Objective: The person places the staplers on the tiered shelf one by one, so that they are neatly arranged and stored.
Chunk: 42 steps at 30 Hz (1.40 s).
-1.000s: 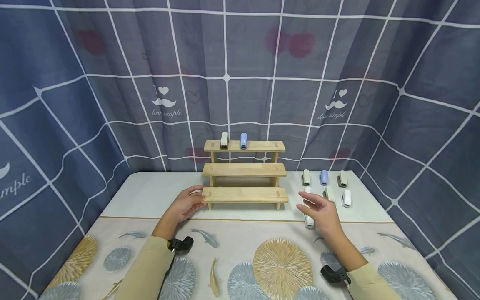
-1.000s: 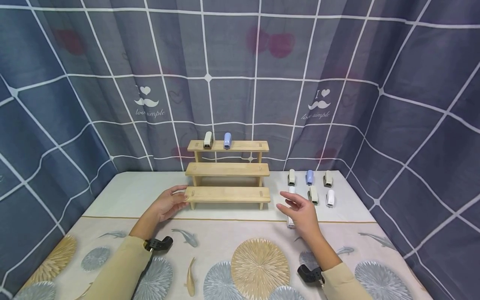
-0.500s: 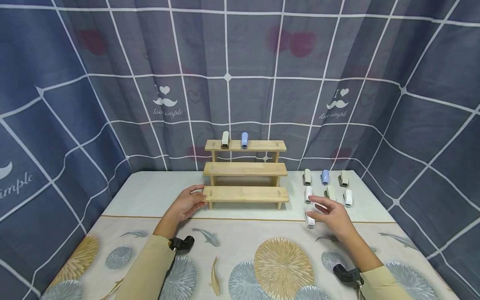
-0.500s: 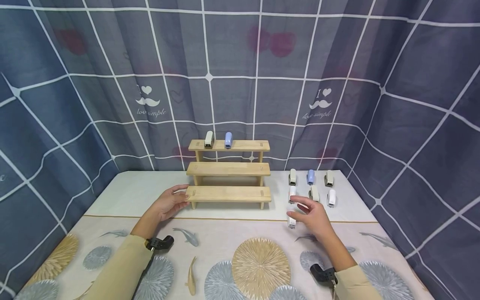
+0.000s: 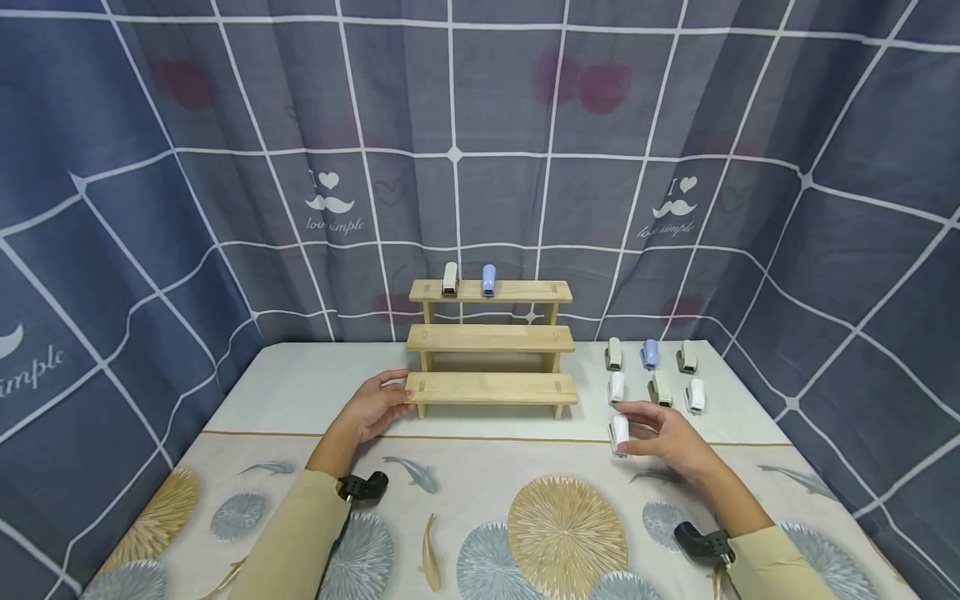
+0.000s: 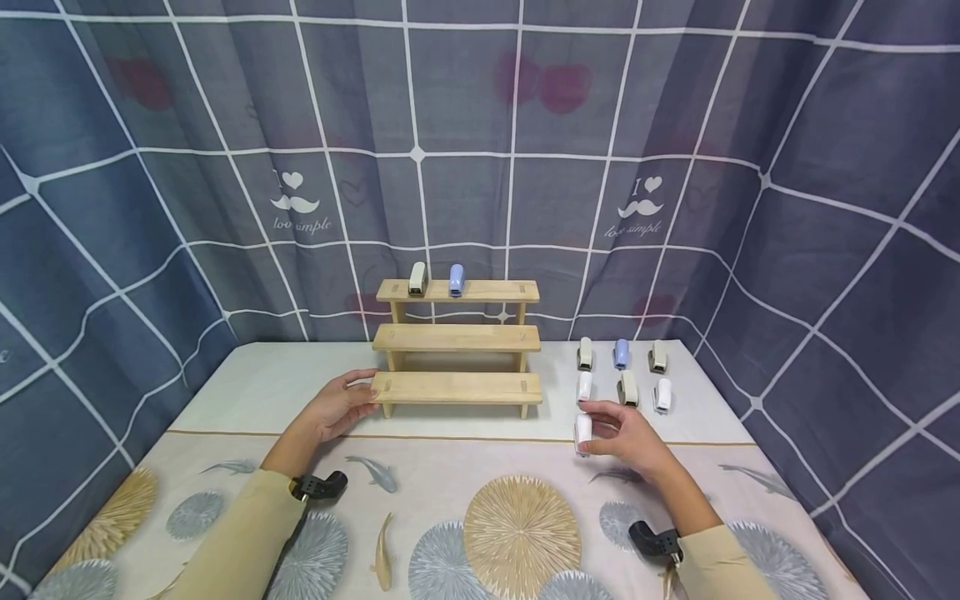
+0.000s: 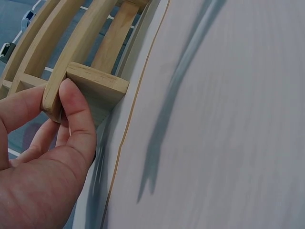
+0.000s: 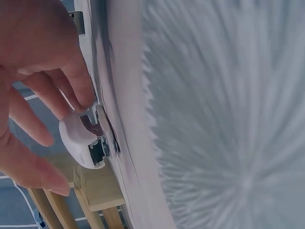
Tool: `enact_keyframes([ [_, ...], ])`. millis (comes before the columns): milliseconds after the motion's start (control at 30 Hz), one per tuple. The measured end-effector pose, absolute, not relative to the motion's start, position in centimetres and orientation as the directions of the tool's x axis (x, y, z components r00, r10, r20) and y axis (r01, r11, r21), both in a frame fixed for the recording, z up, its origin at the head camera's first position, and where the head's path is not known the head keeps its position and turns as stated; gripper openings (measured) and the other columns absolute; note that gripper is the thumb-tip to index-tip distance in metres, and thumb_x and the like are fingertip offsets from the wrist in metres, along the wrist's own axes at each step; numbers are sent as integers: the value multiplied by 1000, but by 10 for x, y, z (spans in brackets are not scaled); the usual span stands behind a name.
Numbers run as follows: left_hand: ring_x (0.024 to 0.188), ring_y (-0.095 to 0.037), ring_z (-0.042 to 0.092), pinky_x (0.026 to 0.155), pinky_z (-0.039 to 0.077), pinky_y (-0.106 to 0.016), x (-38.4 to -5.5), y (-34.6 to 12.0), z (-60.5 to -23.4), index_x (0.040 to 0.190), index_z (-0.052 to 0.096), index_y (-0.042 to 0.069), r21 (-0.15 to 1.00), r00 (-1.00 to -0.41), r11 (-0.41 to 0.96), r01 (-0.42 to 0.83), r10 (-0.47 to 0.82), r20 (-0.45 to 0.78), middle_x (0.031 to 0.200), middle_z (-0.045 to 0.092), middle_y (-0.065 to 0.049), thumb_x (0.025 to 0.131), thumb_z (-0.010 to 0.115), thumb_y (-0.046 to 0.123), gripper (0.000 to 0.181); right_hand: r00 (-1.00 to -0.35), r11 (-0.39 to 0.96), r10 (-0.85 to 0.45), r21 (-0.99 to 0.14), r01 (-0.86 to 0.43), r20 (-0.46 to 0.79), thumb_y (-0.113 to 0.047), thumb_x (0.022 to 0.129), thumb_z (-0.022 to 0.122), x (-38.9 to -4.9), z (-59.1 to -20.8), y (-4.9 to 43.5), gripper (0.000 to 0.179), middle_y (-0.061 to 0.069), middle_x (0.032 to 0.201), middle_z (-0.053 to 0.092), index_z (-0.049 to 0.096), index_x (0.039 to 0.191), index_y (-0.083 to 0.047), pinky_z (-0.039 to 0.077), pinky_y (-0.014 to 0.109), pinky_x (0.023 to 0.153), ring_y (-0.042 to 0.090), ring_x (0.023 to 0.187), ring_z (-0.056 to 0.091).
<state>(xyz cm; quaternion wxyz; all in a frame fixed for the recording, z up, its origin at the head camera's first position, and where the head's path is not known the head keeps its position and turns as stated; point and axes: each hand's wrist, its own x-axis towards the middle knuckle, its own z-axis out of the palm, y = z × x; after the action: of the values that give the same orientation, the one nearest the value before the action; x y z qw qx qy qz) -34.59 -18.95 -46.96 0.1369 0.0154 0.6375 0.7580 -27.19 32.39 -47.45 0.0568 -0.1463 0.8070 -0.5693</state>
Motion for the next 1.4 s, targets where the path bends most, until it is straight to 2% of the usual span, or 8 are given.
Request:
enact_keyframes([
  [100, 84, -11, 68, 75, 61, -18, -346, -190, -470, 156, 27, -6, 971, -961, -154, -183, 234, -145, 107, 62, -5, 98, 58, -9, 66, -946, 314, -318, -934, -171, 66, -4, 80, 85, -272, -475, 325, 75, 34, 153, 41, 47, 144, 12, 52, 19, 105, 47, 139, 45],
  [267, 83, -11, 68, 75, 61, -18, -345, -190, -471, 156, 27, -6, 974, -963, -148, -172, 233, -135, 105, 62, -6, 97, 58, -9, 66, -952, 347, -305, -927, -146, 35, -5, 79, 86, -273, -475, 323, 76, 34, 152, 43, 48, 143, 11, 52, 19, 103, 35, 135, 52],
  [533, 84, -11, 69, 74, 61, -18, -345, -189, -471, 156, 29, -5, 973, -964, -144, -182, 221, -148, 106, 63, -5, 97, 58, -9, 66, -944, 351, -329, -926, -137, 15, -5, 81, 85, -275, -474, 324, 78, 37, 153, 40, 45, 145, 13, 53, 32, 108, 53, 139, 44],
  [733, 84, -11, 68, 74, 61, -18, -346, -189, -472, 156, 29, -5, 973, -964, -142, -180, 220, -146, 106, 62, -5, 98, 58, -8, 65, -947, 339, -320, -935, -104, -11, -2, 79, 85, -276, -474, 323, 79, 39, 151, 41, 44, 144, 16, 55, 20, 100, 53, 137, 46],
  [967, 84, -12, 68, 74, 61, -19, -346, -189, -471, 156, 29, -4, 973, -964, -140, -186, 217, -153, 106, 62, -5, 98, 57, -9, 65, -948, 367, -319, -924, -103, -21, 1, 79, 84, -277, -473, 322, 78, 40, 146, 45, 43, 143, 18, 57, 26, 101, 53, 135, 49],
  [1400, 84, -11, 68, 75, 61, -19, -345, -188, -469, 156, 29, -5, 972, -964, -144, -187, 219, -153, 106, 63, -5, 97, 58, -9, 65, -959, 421, -282, -901, -101, -24, 2, 76, 86, -278, -473, 317, 76, 38, 140, 53, 47, 139, 18, 59, 27, 97, 49, 129, 57],
])
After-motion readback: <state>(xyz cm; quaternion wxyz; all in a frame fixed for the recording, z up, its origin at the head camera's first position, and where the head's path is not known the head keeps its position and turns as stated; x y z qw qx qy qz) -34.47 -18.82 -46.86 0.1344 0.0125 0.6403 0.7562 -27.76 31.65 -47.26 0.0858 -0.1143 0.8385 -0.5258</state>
